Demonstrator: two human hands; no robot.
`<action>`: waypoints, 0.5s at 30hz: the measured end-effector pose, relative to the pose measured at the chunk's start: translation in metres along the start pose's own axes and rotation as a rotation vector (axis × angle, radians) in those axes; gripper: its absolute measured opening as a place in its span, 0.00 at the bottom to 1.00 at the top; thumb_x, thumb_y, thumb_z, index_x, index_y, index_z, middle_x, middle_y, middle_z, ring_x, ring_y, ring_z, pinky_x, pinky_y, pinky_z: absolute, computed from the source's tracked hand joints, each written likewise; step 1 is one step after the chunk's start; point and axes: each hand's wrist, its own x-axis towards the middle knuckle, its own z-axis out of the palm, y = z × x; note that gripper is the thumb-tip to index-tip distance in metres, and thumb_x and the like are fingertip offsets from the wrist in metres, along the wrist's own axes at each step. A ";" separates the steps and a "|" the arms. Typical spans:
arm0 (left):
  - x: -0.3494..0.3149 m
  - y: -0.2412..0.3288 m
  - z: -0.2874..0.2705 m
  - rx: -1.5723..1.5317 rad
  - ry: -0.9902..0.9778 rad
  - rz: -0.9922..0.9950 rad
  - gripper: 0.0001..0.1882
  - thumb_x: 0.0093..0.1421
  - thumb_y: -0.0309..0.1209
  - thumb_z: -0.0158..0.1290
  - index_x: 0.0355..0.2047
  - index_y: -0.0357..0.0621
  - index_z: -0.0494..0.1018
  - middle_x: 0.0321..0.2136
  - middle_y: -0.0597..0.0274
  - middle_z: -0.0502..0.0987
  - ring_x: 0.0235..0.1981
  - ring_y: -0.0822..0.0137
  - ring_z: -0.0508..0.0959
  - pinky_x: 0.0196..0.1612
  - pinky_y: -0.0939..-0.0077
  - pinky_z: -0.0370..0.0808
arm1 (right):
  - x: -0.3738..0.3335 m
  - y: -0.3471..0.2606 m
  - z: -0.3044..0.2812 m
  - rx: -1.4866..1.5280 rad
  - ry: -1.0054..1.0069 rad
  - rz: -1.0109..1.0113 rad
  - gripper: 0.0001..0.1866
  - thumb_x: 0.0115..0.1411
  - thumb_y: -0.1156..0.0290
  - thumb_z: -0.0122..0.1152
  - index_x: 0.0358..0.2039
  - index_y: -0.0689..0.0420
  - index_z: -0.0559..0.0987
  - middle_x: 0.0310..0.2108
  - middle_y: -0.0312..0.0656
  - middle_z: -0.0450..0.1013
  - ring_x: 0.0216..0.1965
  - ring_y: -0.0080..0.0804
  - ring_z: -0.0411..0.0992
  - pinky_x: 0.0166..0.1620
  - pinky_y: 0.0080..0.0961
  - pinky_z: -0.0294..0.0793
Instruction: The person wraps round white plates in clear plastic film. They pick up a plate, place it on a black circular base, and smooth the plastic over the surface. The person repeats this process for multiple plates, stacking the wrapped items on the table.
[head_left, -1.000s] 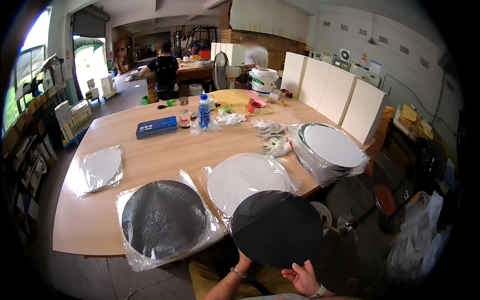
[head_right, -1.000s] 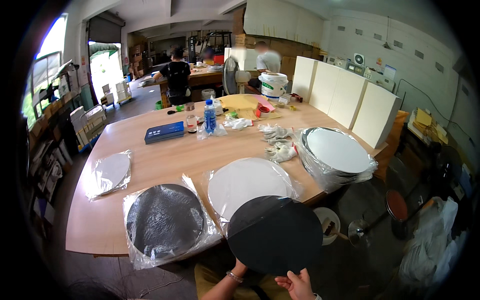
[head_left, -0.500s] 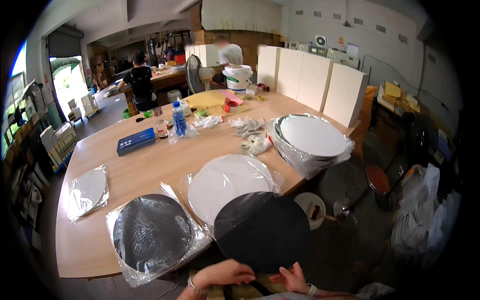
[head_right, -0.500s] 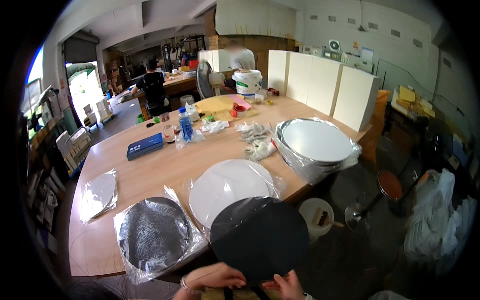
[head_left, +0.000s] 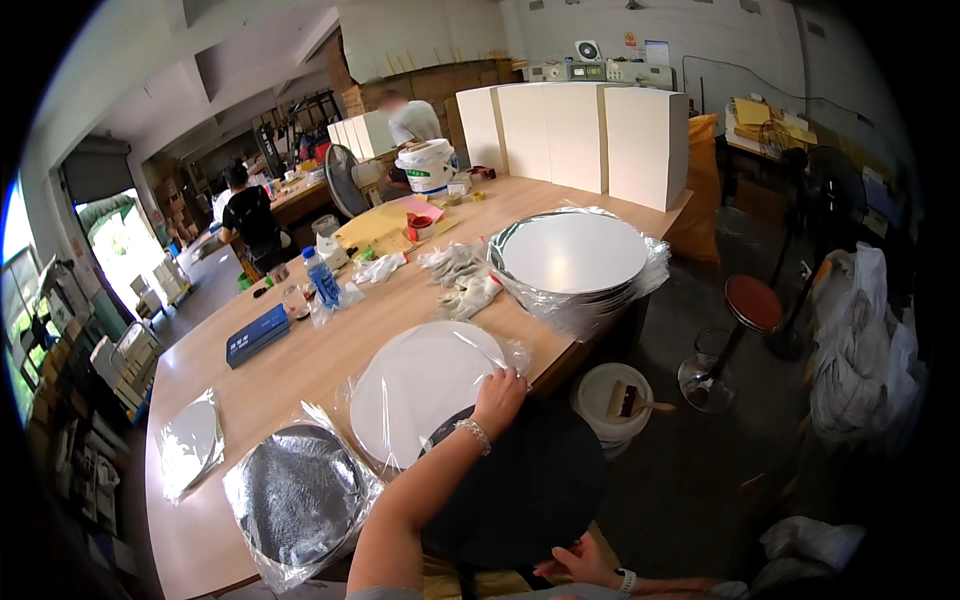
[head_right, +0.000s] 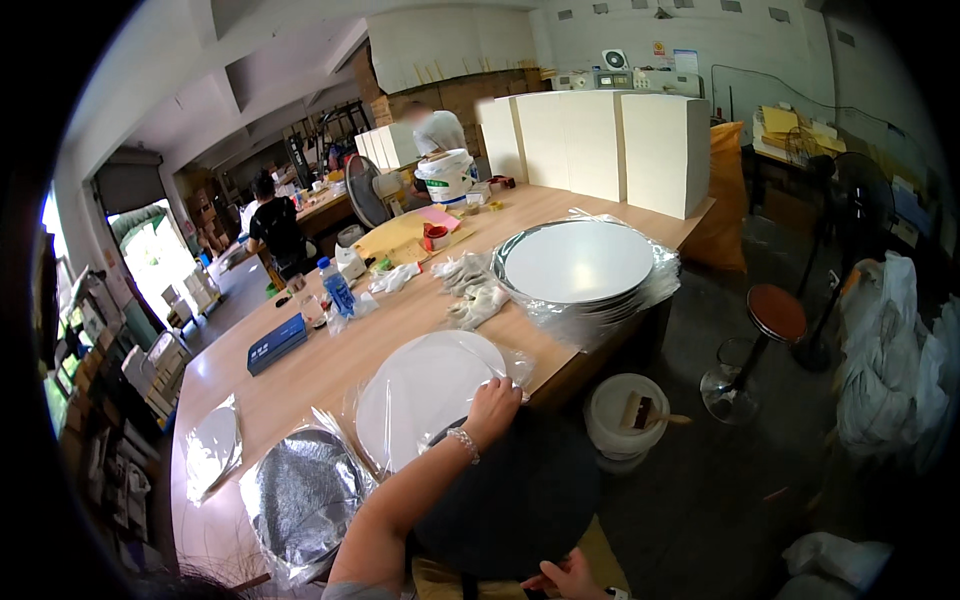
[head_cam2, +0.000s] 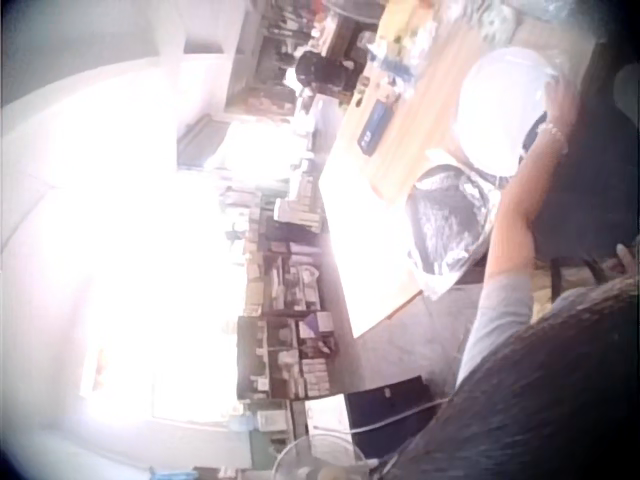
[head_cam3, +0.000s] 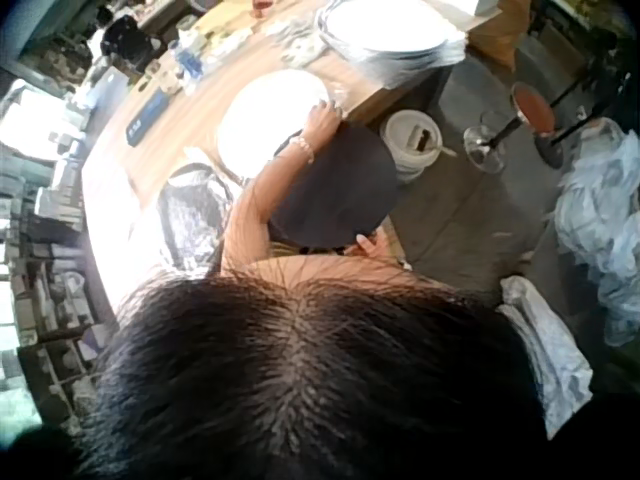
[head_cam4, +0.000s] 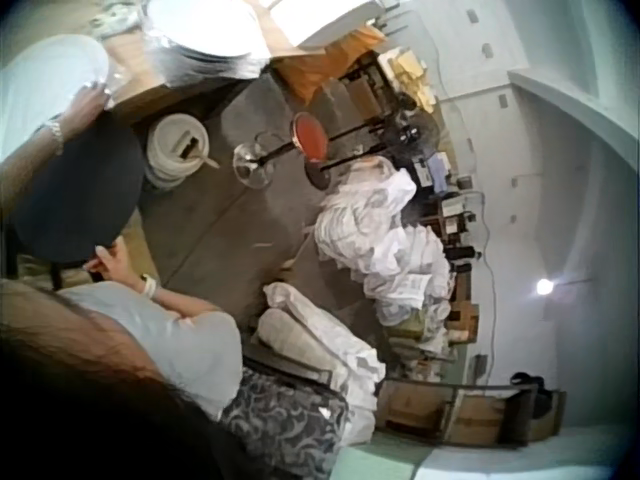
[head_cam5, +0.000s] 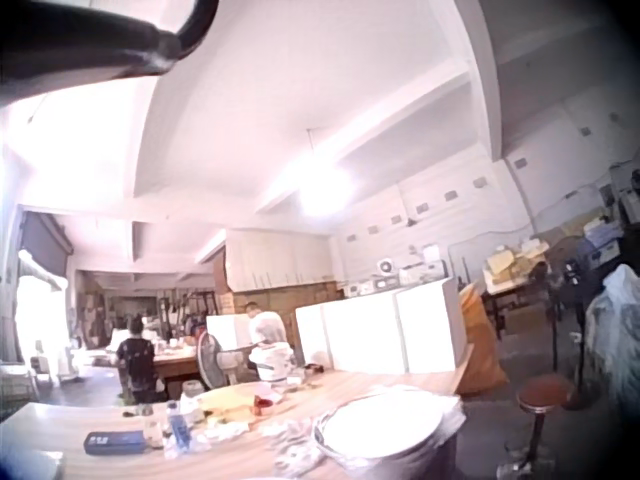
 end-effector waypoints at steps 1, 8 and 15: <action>0.005 0.003 0.002 -0.002 -0.051 -0.018 0.06 0.53 0.26 0.47 0.29 0.44 0.74 0.31 0.57 0.74 0.36 0.58 0.75 0.36 0.67 0.75 | -0.002 -0.002 -0.005 0.015 -0.041 -0.003 0.27 0.63 0.79 0.43 0.59 0.55 0.47 0.49 0.51 0.65 0.39 0.44 0.76 0.42 0.37 0.80; 0.023 0.007 -0.010 -0.073 -0.075 -0.111 0.08 0.55 0.29 0.46 0.28 0.42 0.74 0.29 0.51 0.76 0.34 0.53 0.77 0.36 0.62 0.75 | -0.065 -0.081 -0.020 -0.111 0.249 0.074 0.17 0.60 0.79 0.46 0.50 0.60 0.58 0.42 0.50 0.69 0.31 0.41 0.76 0.35 0.34 0.80; 0.030 0.009 -0.032 -0.326 -0.096 -0.301 0.10 0.57 0.32 0.43 0.30 0.42 0.73 0.31 0.46 0.74 0.32 0.45 0.76 0.36 0.52 0.72 | -0.119 -0.166 -0.057 -0.220 0.384 -0.012 0.17 0.57 0.79 0.48 0.48 0.63 0.62 0.38 0.50 0.71 0.25 0.37 0.75 0.27 0.29 0.80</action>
